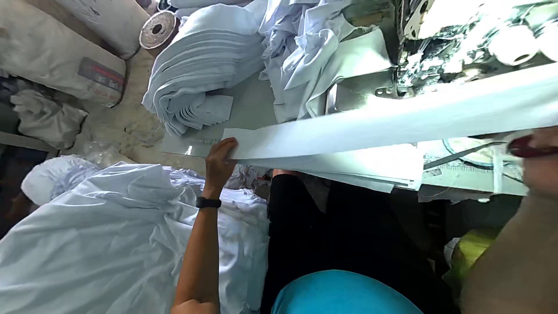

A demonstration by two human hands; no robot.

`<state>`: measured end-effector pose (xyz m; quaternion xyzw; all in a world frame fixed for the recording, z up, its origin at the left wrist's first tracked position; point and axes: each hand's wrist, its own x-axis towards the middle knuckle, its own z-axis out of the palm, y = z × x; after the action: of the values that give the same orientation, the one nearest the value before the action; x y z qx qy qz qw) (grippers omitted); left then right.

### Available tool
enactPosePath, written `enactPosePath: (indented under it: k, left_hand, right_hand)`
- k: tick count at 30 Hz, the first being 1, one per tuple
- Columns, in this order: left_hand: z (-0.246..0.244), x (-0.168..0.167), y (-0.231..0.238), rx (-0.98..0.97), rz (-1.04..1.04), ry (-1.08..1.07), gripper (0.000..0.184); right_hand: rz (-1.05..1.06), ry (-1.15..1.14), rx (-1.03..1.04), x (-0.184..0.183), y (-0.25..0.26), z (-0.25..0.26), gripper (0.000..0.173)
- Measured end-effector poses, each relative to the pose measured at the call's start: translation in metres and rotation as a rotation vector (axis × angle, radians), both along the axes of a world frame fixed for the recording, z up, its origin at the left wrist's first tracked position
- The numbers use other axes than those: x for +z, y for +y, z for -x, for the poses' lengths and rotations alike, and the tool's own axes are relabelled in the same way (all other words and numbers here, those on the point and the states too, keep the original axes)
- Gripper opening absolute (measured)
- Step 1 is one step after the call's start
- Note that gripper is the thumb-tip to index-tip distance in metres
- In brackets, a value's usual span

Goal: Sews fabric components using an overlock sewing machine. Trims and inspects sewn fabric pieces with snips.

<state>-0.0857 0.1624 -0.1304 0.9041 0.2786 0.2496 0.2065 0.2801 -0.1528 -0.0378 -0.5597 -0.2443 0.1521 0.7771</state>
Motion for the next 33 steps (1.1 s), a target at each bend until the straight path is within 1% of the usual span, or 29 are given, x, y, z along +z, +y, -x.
enactPosePath:
  k: [1,2,3,4,5,7,8,9,10,12,14,15,16,18,20,22,24,26,29,33]
  left_hand:
    - [-0.001,0.005,0.007,0.068,0.08,-0.061,0.028]
    - [-0.005,0.01,0.018,0.188,0.201,-0.21,0.027]
    - [-0.009,0.016,0.03,0.301,0.345,-0.452,0.026]
    - [-0.014,0.026,0.041,0.372,0.495,-0.732,0.024]
    - [-0.019,0.039,0.048,0.382,0.616,-0.975,0.024]
    - [-0.035,0.063,0.051,0.275,0.756,-1.247,0.032]
    - [-0.046,0.069,0.05,0.099,0.8,-1.31,0.038]
    - [-0.06,0.073,0.044,-0.07,0.826,-1.285,0.04]
    - [-0.078,0.076,0.031,-0.182,0.827,-1.162,0.039]
    - [-0.107,0.077,-0.01,-0.355,0.768,-0.783,0.023]
    - [-0.136,0.077,-0.053,-0.498,0.592,-0.453,0.011]
    - [-0.153,0.077,-0.07,-0.578,0.551,-0.363,0.006]
    - [-0.169,0.077,-0.082,-0.667,0.542,-0.301,0.005]
    - [-0.191,0.074,-0.096,-0.78,0.556,-0.2,0.011]
    - [-0.201,0.076,-0.103,-0.784,0.616,-0.108,0.009]
    - [-0.205,0.083,-0.106,-0.759,0.728,-0.08,0.002]
    - [-0.206,0.087,-0.108,-0.729,0.776,-0.118,0.006]
    - [-0.206,0.089,-0.109,-0.682,0.759,-0.17,0.004]
    - [-0.205,0.09,-0.11,-0.594,0.745,-0.271,0.008]
    - [-0.206,0.083,-0.113,-0.52,0.755,-0.389,0.014]
  right_hand:
    - [0.029,-0.066,-0.015,-0.006,0.005,0.003,0.016]
    - [0.077,-0.145,-0.026,-0.014,0.01,0.01,0.021]
    - [0.134,-0.21,-0.025,-0.026,0.014,0.02,0.025]
    - [0.179,-0.26,-0.02,-0.041,0.016,0.029,0.024]
    - [0.23,-0.314,-0.011,-0.058,0.017,0.036,0.018]
    - [0.368,-0.454,0.026,-0.085,0.018,0.047,0.005]
    - [0.431,-0.517,0.056,-0.092,0.02,0.049,0.011]
    - [0.479,-0.562,0.092,-0.094,0.022,0.049,0.015]
    - [0.492,-0.588,0.128,-0.094,0.024,0.048,0.02]
    - [0.449,-0.557,0.217,-0.083,0.025,0.045,0.025]
    - [0.34,-0.511,0.296,-0.07,0.024,0.045,0.021]
    - [0.281,-0.513,0.315,-0.064,0.024,0.046,0.016]
    - [0.23,-0.521,0.325,-0.058,0.024,0.048,0.012]
    - [0.155,-0.533,0.331,-0.051,0.023,0.051,0.016]
    - [0.093,-0.555,0.321,-0.047,0.022,0.051,0.023]
    - [0.069,-0.567,0.303,-0.047,0.021,0.051,0.024]
    - [0.075,-0.557,0.291,-0.046,0.02,0.051,0.02]
    - [0.093,-0.548,0.266,-0.047,0.018,0.052,0.016]
    - [0.09,-0.506,0.234,-0.05,0.014,0.053,0.014]
    - [0.108,-0.383,0.212,-0.053,0.011,0.055,0.013]
